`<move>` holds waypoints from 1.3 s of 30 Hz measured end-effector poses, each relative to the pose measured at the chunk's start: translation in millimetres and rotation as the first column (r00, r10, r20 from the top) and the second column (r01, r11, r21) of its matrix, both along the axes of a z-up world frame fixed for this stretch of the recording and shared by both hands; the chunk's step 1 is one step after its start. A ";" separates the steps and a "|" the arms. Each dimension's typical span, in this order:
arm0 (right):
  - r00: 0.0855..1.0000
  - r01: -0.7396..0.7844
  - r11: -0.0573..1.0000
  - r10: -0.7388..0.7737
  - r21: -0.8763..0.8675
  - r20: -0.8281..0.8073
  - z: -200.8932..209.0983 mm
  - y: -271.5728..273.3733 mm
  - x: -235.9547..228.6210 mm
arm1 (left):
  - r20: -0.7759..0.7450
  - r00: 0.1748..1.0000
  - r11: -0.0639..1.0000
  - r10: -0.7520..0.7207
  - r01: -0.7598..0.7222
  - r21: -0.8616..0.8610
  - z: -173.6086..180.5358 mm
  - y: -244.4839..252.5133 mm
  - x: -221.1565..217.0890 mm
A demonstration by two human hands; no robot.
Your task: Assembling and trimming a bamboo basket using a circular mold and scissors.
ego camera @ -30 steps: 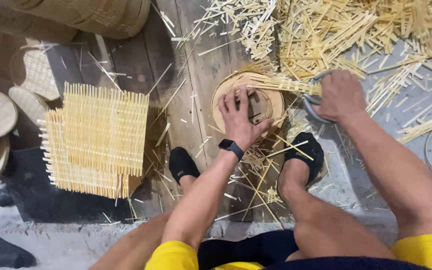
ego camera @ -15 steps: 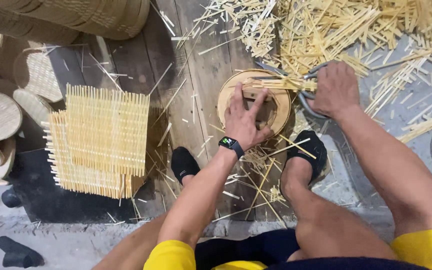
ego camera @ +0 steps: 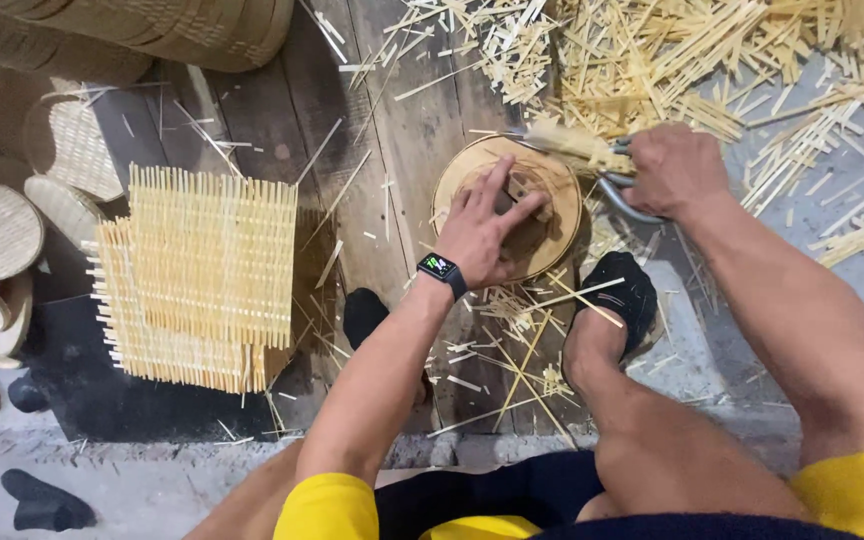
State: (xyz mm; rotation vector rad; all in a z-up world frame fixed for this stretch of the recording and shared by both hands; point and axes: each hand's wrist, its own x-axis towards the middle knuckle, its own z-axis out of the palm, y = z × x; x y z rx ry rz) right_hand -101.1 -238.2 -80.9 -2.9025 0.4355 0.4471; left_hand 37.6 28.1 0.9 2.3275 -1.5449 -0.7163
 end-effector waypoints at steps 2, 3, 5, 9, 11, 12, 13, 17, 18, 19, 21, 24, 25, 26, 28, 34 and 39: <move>0.994 0.064 0.996 -0.059 0.058 -0.094 -0.6 -15.1 -2.6 | 0.010 0.999 0.998 -0.033 0.032 0.048 6.4 -1.0 5.6; 0.974 0.137 0.984 -0.114 0.110 -0.197 -0.3 -21.9 -6.6 | 0.012 0.998 0.993 -0.069 0.067 0.099 9.4 -1.1 6.8; 0.943 0.314 0.940 -0.293 0.131 -0.157 -11.0 -33.1 -19.1 | -0.084 0.996 1.000 -0.028 0.029 0.006 7.5 -4.0 15.9; 0.803 0.593 0.800 -0.581 -0.090 0.133 -123.4 -59.0 -86.1 | -0.219 0.847 0.833 0.484 -0.523 -0.180 -71.6 1.6 49.9; 0.813 0.562 0.810 -0.506 -0.165 0.288 -86.5 -37.6 -78.6 | -0.202 0.816 0.814 0.541 -0.569 -0.120 -76.8 -10.0 66.4; 0.808 0.533 0.812 -0.406 -0.239 0.427 -67.7 -26.4 -75.5 | -0.180 0.782 0.787 0.597 -0.614 -0.056 -78.8 -16.0 74.0; 0.805 0.538 0.807 -0.407 -0.242 0.431 -68.2 -10.7 -71.4 | -0.182 0.785 0.790 0.592 -0.610 -0.062 -88.2 -20.0 76.9; 0.721 0.455 0.508 -0.692 0.731 0.031 -43.5 39.6 -32.6 | -0.549 0.565 0.729 0.616 -0.674 0.124 -107.1 -48.7 74.0; 0.725 0.493 0.211 -0.637 0.844 -0.264 -30.6 53.0 -19.2 | -0.600 0.535 0.735 0.594 -0.665 0.134 -107.2 -53.8 67.0; 0.723 0.497 0.211 -0.637 0.842 -0.267 -44.8 56.1 -19.6 | -0.603 0.533 0.735 0.594 -0.664 0.137 -109.1 -58.4 64.2; 0.620 0.580 0.173 -0.728 0.796 -0.293 -71.7 62.1 -21.3 | -0.465 0.596 0.715 0.655 -0.688 0.126 -111.4 -67.7 58.4; 0.708 0.526 0.481 -0.704 0.702 -0.048 -102.4 64.6 -23.0 | -0.271 0.691 0.728 0.669 -0.684 0.054 -114.8 -73.6 57.5; 0.711 0.526 0.476 -0.701 0.704 -0.057 -89.5 68.3 -21.0 | -0.268 0.688 0.725 0.675 -0.686 0.063 -112.1 -70.0 54.7; 0.660 0.575 0.415 -0.745 0.705 -0.100 -76.0 72.6 -19.2 | -0.251 0.709 0.740 0.659 -0.671 0.048 -108.8 -65.8 51.4; 0.605 0.614 0.358 -0.786 0.704 -0.128 -67.0 75.4 -24.6 | -0.235 0.732 0.757 0.639 -0.654 0.020 -104.0 -58.0 50.3; 0.594 0.555 -0.165 -0.607 0.815 -0.528 -34.2 80.4 -49.5 | -0.104 0.652 0.578 0.751 -0.725 -0.376 -141.2 40.3 63.7; 0.568 0.540 -0.159 -0.656 0.827 -0.497 -58.5 93.5 -62.6 | -0.639 0.180 0.506 0.748 -0.778 0.373 -122.9 88.8 51.9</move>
